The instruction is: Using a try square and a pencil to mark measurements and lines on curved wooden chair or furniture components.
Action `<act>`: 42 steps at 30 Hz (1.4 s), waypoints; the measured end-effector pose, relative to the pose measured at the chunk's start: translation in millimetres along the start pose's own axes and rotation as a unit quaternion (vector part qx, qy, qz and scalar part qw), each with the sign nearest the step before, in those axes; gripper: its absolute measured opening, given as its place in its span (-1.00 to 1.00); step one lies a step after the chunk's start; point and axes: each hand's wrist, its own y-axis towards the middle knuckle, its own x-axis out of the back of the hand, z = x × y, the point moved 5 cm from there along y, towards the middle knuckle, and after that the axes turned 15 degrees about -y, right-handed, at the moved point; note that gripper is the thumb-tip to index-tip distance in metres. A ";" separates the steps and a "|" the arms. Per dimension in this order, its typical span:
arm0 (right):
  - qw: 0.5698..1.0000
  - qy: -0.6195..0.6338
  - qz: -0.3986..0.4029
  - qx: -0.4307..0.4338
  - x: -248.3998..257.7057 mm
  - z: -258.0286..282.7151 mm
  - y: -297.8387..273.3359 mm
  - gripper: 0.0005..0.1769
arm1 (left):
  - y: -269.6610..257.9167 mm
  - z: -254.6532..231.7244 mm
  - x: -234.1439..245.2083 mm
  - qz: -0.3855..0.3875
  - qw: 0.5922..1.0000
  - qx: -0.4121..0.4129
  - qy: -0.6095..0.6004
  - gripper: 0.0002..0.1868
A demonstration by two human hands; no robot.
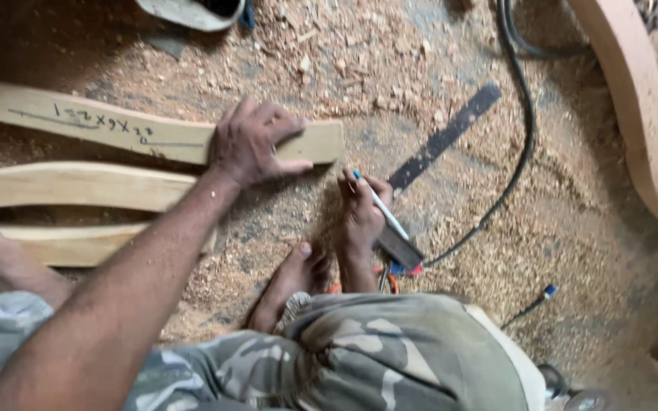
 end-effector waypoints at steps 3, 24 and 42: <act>0.999 0.054 -0.008 -0.001 -11.4 -19.3 -4.8 -0.82 | -0.4 3.4 0.0 -0.008 0.999 -0.019 0.027 -0.33; 0.981 0.184 -0.017 0.058 -30.2 -46.1 -0.6 -0.78 | 1.0 4.4 5.8 -0.044 0.998 -0.047 0.014 -0.30; 0.983 0.170 -0.019 0.063 -29.8 -48.3 0.3 -0.78 | 2.6 -0.9 9.0 -0.036 0.999 -0.033 0.025 -0.28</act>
